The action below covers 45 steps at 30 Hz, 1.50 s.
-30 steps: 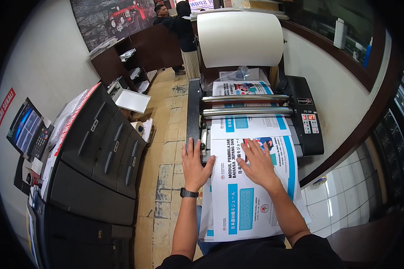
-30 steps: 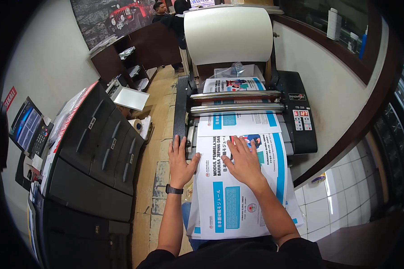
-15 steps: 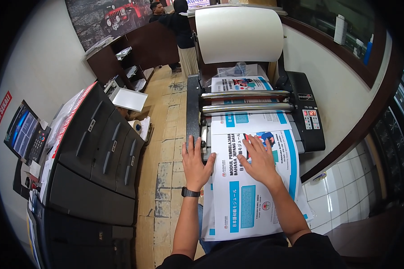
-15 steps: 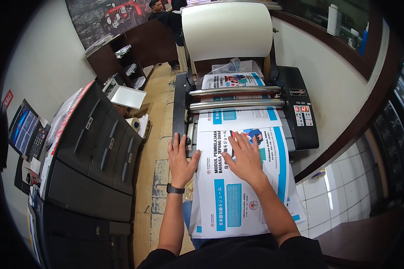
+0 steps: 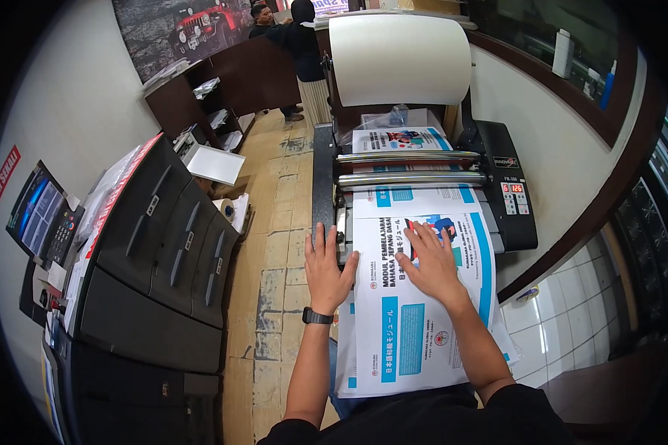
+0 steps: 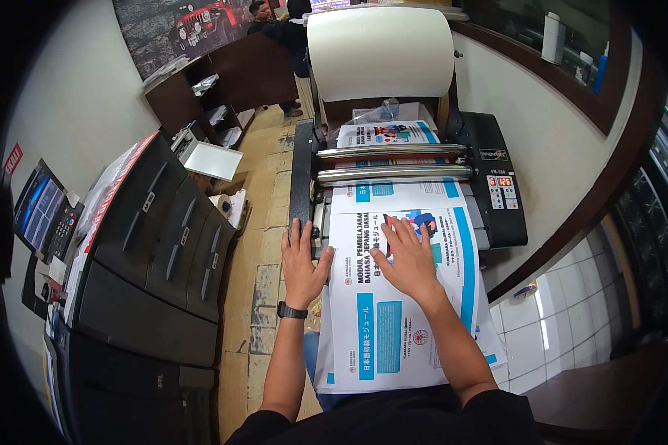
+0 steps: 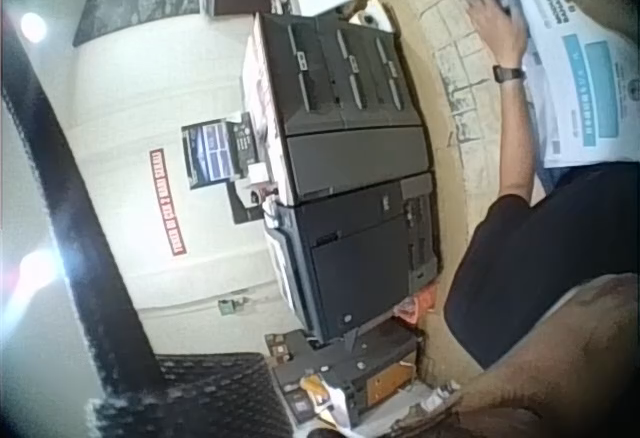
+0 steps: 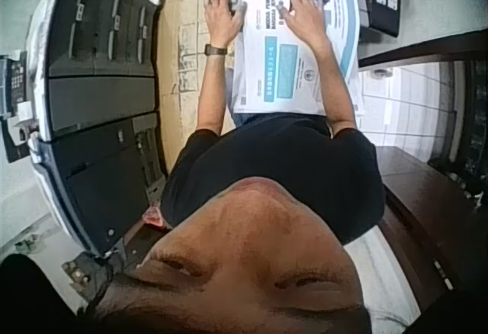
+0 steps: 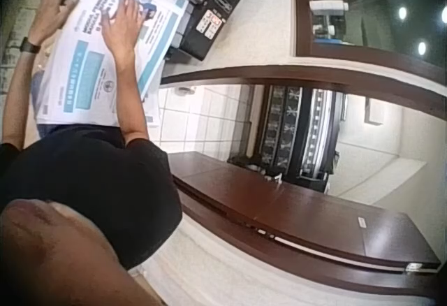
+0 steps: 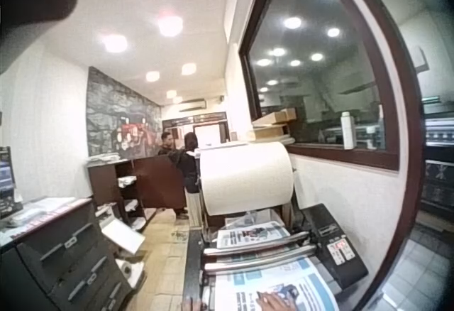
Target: The recorder is laminating printed sheets using a thermal laminator machine in a print shop.
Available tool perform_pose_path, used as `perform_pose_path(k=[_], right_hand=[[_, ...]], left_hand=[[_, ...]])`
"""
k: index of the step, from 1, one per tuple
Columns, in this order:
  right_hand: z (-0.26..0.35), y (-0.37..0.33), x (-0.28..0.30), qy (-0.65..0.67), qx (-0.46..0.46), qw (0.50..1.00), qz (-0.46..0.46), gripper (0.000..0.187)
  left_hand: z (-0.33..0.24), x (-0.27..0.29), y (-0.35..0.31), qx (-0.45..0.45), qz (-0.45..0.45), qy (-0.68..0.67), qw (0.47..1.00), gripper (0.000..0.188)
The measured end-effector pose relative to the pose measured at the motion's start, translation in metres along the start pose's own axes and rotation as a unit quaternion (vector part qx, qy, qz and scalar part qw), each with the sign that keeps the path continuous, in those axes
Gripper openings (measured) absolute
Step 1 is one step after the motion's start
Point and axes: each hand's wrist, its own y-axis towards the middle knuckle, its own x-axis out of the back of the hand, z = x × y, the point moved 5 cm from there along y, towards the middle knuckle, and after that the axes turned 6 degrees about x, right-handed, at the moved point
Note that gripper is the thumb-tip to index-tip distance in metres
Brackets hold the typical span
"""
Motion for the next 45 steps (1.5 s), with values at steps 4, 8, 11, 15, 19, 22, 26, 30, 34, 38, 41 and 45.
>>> perform_pose_path(k=[4,8,11,15,19,22,26,30,34,38,41,45], right_hand=[[0.001,0.0002,0.0007,0.003,-0.003,1.0,0.003,0.062],[0.0022,0.001,0.0019,0.006,-0.003,1.0,0.004,0.062],[0.0007,0.0001,0.0016,0.004,-0.006,1.0,0.002,0.061],[-0.0013,0.0,0.0003,0.009,0.001,1.0,-0.018,0.061],[0.0002,0.0036,-0.0004,0.007,0.008,1.0,-0.029,0.06],[-0.0025,0.005,-0.0025,0.012,0.003,1.0,-0.023,0.061],[-0.0047,0.0062,-0.0031,0.007,-0.005,1.0,-0.015,0.062],[-0.0036,0.0068,-0.0023,0.004,-0.005,1.0,-0.012,0.062],[-0.0033,0.0066,-0.0025,-0.001,-0.015,1.0,-0.006,0.062],[-0.0033,0.0072,-0.0029,-0.002,-0.014,1.0,-0.009,0.061],[-0.0024,0.0075,-0.0015,-0.001,-0.014,1.0,-0.006,0.061],[-0.003,0.0075,-0.0015,0.002,-0.016,1.0,-0.004,0.061]], left_hand=[[0.0004,0.0009,-0.0009,0.0,0.001,-0.001,1.0,0.072],[0.0009,0.0013,-0.0006,0.0,-0.001,-0.001,1.0,0.072],[-0.0001,0.0003,-0.0001,-0.006,-0.004,-0.006,1.0,0.071],[-0.0025,0.0013,-0.0003,-0.008,0.001,-0.013,1.0,0.069],[0.0025,-0.0001,-0.0001,-0.013,0.001,-0.013,1.0,0.07],[0.003,-0.0004,-0.0003,-0.012,-0.003,-0.011,1.0,0.069],[0.0026,-0.0015,-0.0002,-0.009,-0.001,-0.015,1.0,0.07],[0.0007,-0.0002,-0.0005,-0.009,-0.001,-0.011,1.0,0.07],[-0.0007,0.0012,-0.0005,-0.007,0.003,-0.013,1.0,0.069],[-0.0002,0.0014,-0.0001,-0.01,0.0,-0.012,1.0,0.069],[0.0009,0.0007,-0.0003,-0.011,0.0,-0.013,1.0,0.069],[0.0023,-0.0012,-0.0004,-0.006,-0.001,-0.008,1.0,0.07]])
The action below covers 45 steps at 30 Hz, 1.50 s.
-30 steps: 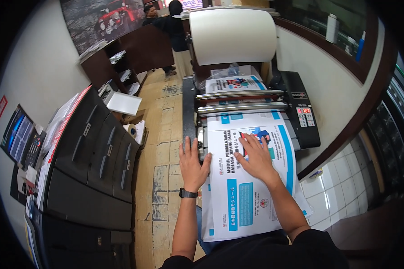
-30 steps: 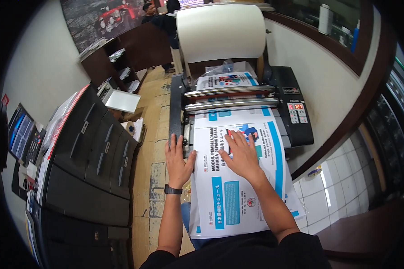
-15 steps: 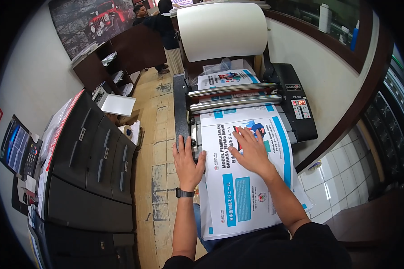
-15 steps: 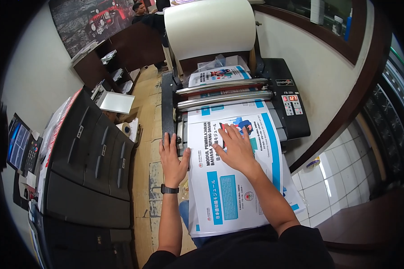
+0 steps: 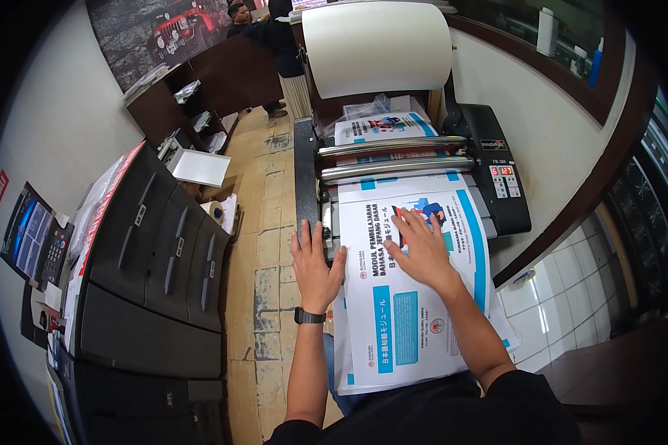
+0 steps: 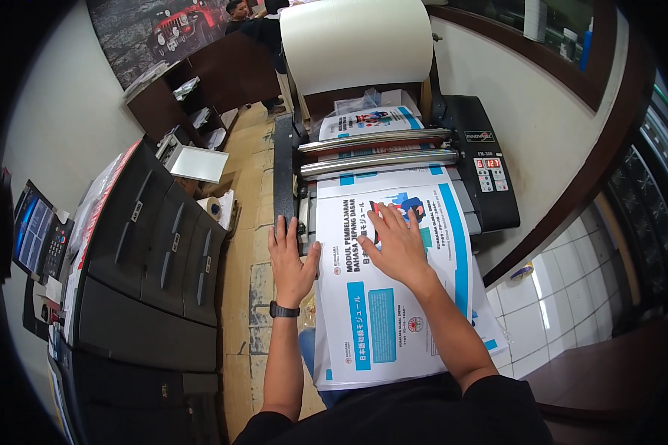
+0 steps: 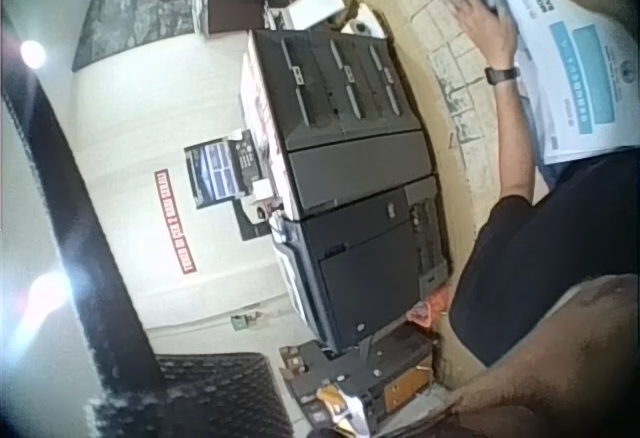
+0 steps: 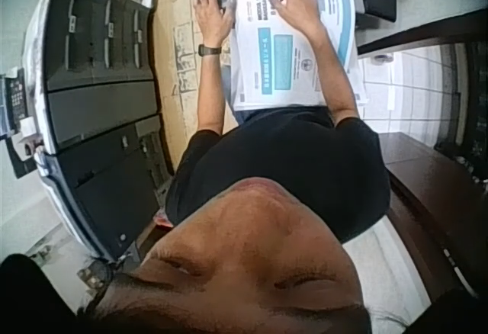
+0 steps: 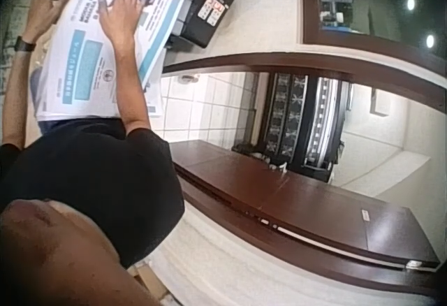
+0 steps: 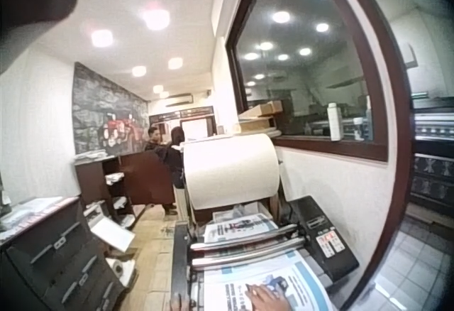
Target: The recorder is laminating printed sheets using a thermal laminator machine in a print shop.
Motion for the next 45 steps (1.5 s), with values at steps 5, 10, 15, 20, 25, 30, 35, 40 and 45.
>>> perform_pose_path(k=[5,10,15,20,25,30,35,40,45], right_hand=[[-0.001,0.0,-0.001,-0.004,0.003,1.0,-0.002,0.061],[0.001,0.001,0.001,-0.004,0.001,1.0,0.007,0.061],[0.001,0.002,0.002,-0.01,-0.001,1.0,0.013,0.061],[0.0,0.002,0.001,-0.009,0.001,1.0,0.017,0.062],[0.0,0.004,0.001,-0.01,0.002,1.0,0.025,0.062],[-0.005,0.006,-0.002,-0.014,0.0,0.999,0.034,0.062],[-0.002,0.008,0.002,-0.012,-0.003,0.999,0.036,0.062],[-0.004,0.01,0.002,-0.01,-0.005,0.999,0.044,0.062],[-0.007,0.013,0.001,-0.014,-0.006,0.999,0.047,0.063]], left_hand=[[0.0,-0.001,0.0,-0.004,-0.005,-0.002,1.0,0.07],[0.001,-0.001,0.0,-0.007,-0.007,-0.005,1.0,0.07],[0.0,0.0,0.001,-0.005,-0.005,-0.005,1.0,0.07],[0.001,-0.001,0.001,-0.004,-0.004,-0.001,1.0,0.07],[0.002,0.0,0.0,-0.002,-0.003,0.0,1.0,0.07],[0.0,0.0,-0.001,0.005,0.001,0.002,1.0,0.07],[0.0,0.001,0.0,-0.002,-0.003,-0.008,1.0,0.069],[0.002,0.0,0.0,-0.002,-0.003,-0.002,1.0,0.069],[0.001,0.0,0.0,0.002,0.001,-0.008,1.0,0.069]])
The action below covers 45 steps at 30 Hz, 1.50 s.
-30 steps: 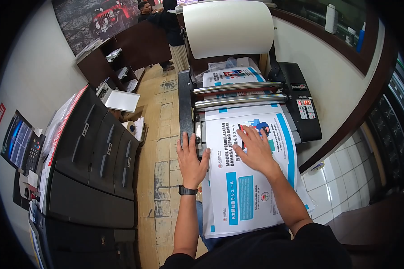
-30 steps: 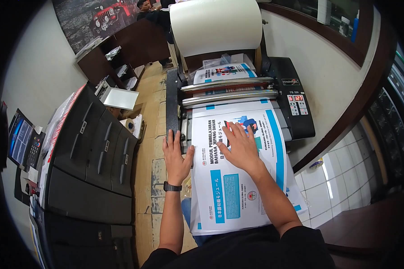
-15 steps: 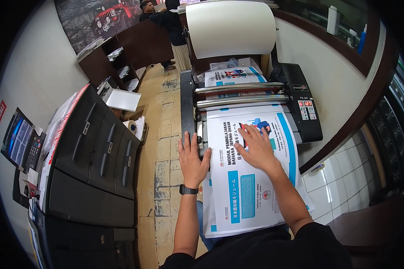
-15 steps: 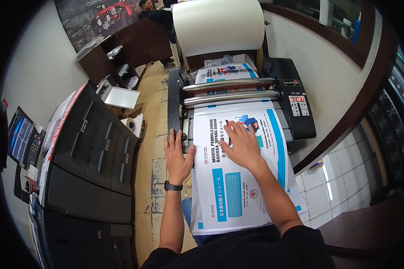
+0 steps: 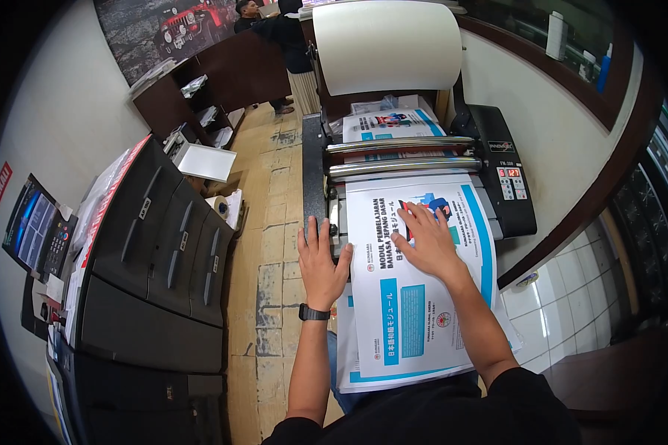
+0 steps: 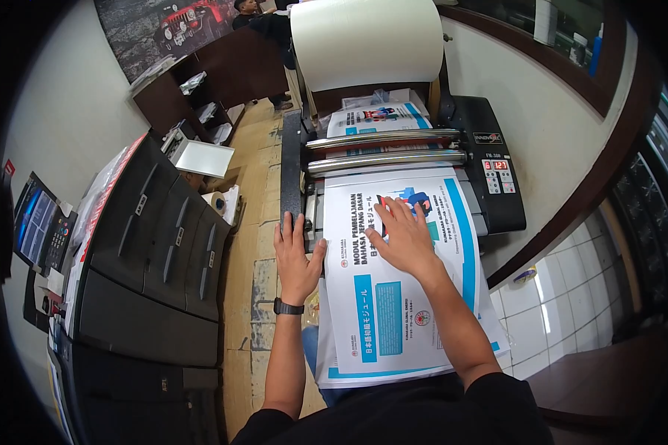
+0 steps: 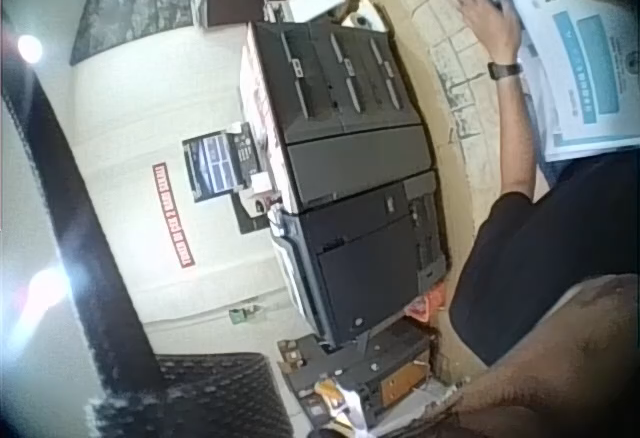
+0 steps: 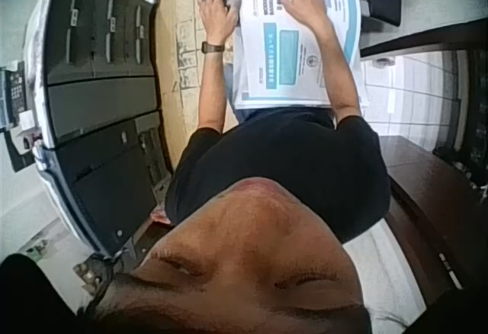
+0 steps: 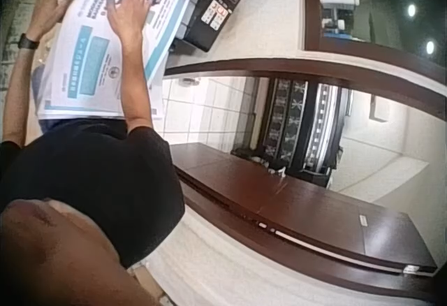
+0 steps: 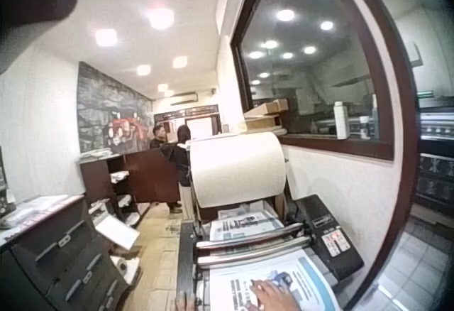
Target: The recorder is laminating printed sheets using a thermal laminator machine in a print shop.
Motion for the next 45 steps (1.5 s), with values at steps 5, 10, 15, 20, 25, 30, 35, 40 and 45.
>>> perform_pose_path(k=[5,10,15,20,25,30,35,40,45], right_hand=[[0.0,0.003,-0.001,-0.008,-0.004,1.0,0.005,0.064],[-0.001,0.006,-0.001,-0.012,-0.002,1.0,0.006,0.064],[-0.005,0.008,-0.003,-0.015,0.0,1.0,0.005,0.064],[-0.005,0.01,-0.004,-0.019,-0.002,1.0,0.002,0.064],[-0.006,0.011,-0.003,-0.013,0.0,1.0,0.0,0.063],[-0.006,0.012,-0.002,-0.016,-0.005,1.0,0.001,0.064],[-0.006,0.013,-0.001,-0.006,-0.002,1.0,-0.004,0.064],[-0.006,0.015,-0.001,-0.006,-0.004,1.0,0.003,0.063],[-0.009,0.018,-0.003,-0.007,-0.01,1.0,0.0,0.064]], left_hand=[[0.001,0.0,0.0,0.0,0.001,0.002,1.0,0.069],[0.001,0.001,-0.001,-0.005,-0.004,0.001,1.0,0.069],[0.0,0.0,0.0,-0.008,-0.005,0.001,1.0,0.068],[0.0,0.0,0.0,-0.003,-0.002,-0.002,1.0,0.069],[0.0,0.0,0.0,-0.004,-0.003,-0.001,1.0,0.069],[0.001,-0.001,0.0,-0.007,-0.005,0.001,1.0,0.069],[0.0,0.0,0.0,-0.004,-0.004,0.002,1.0,0.069],[0.001,0.0,-0.001,-0.007,-0.006,0.001,1.0,0.069],[0.0,0.0,0.0,-0.005,-0.004,0.003,1.0,0.069]])
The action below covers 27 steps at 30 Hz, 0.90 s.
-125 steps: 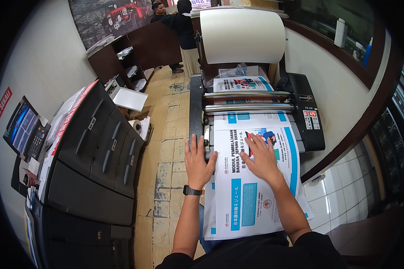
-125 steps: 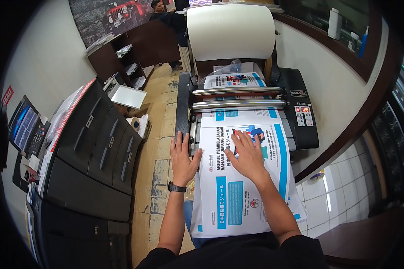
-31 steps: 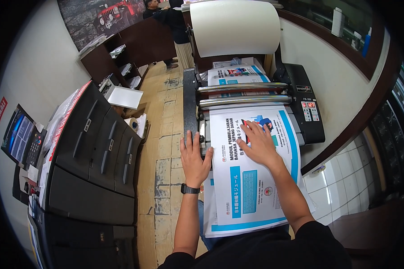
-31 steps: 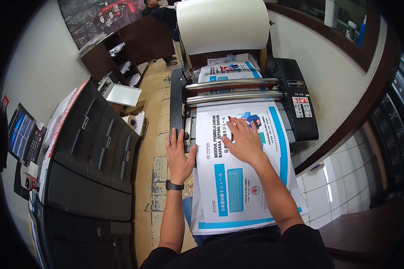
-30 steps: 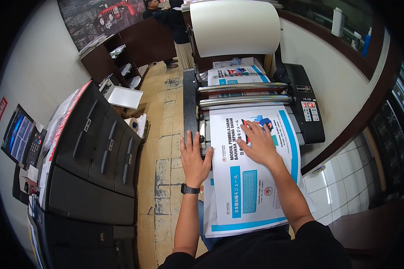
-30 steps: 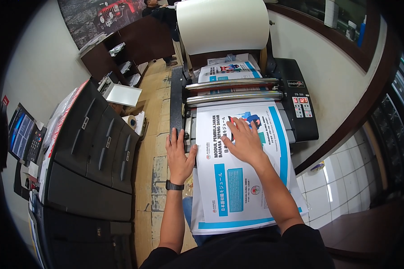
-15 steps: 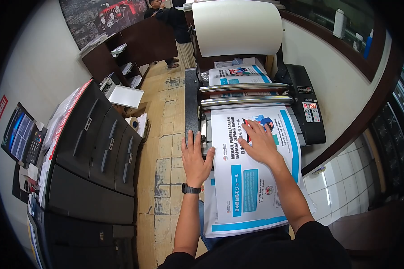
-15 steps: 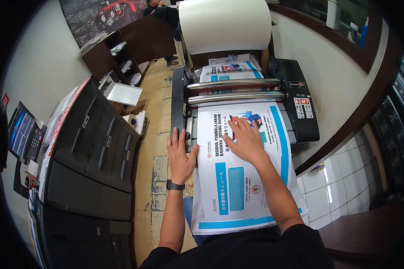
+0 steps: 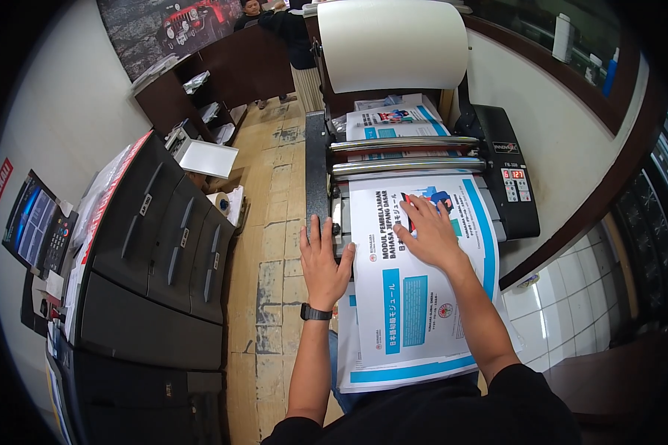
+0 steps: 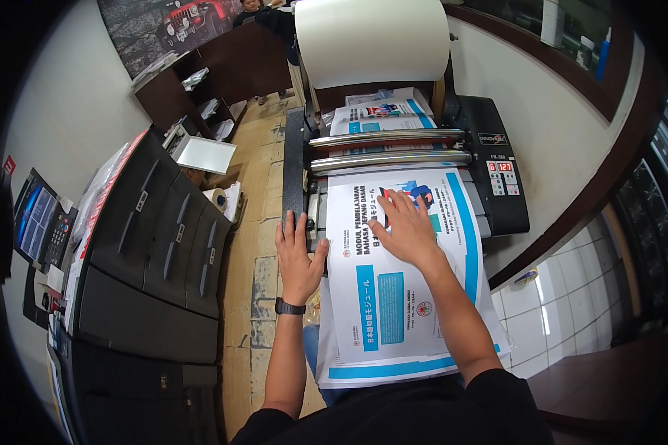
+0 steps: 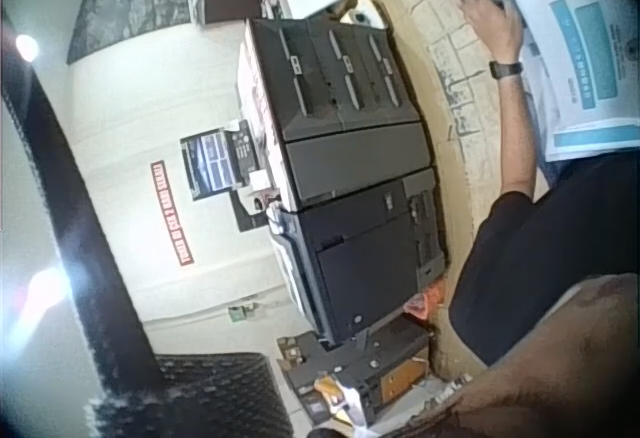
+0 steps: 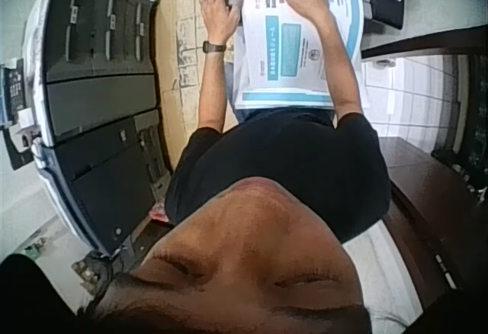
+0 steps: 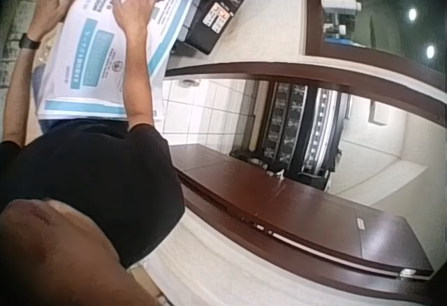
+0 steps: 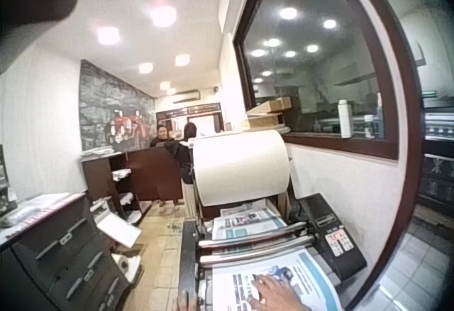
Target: The recorder is laminating printed sheets using a thermal laminator machine in a print shop.
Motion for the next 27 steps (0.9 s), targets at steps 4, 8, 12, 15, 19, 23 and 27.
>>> perform_pose_path(k=[4,8,12,15,19,23,27], right_hand=[[-0.001,0.002,-0.001,0.004,-0.001,1.0,0.001,0.064],[0.0,0.001,0.001,0.005,0.008,1.0,-0.028,0.06],[0.005,-0.009,0.005,0.032,0.031,0.996,-0.078,0.051],[0.011,-0.029,0.005,0.041,0.059,0.989,-0.126,0.048],[0.014,-0.054,0.003,0.046,0.069,0.985,-0.148,0.048],[0.016,-0.08,0.008,0.081,0.083,0.982,-0.152,0.045],[-0.002,-0.111,0.019,0.209,0.071,0.948,-0.229,0.018]], left_hand=[[0.0,0.0,0.0,-0.001,0.001,0.001,1.0,0.068],[0.0,-0.002,0.0,-0.001,-0.003,0.003,1.0,0.068],[0.0,-0.001,0.001,-0.002,-0.007,0.005,1.0,0.068],[0.0,-0.001,0.001,0.0,-0.006,0.002,1.0,0.068],[-0.001,-0.001,0.002,-0.003,-0.007,0.004,1.0,0.068],[-0.004,0.001,0.0,-0.004,-0.001,0.005,1.0,0.065],[-0.003,0.0,-0.002,-0.002,0.005,0.006,1.0,0.065]])
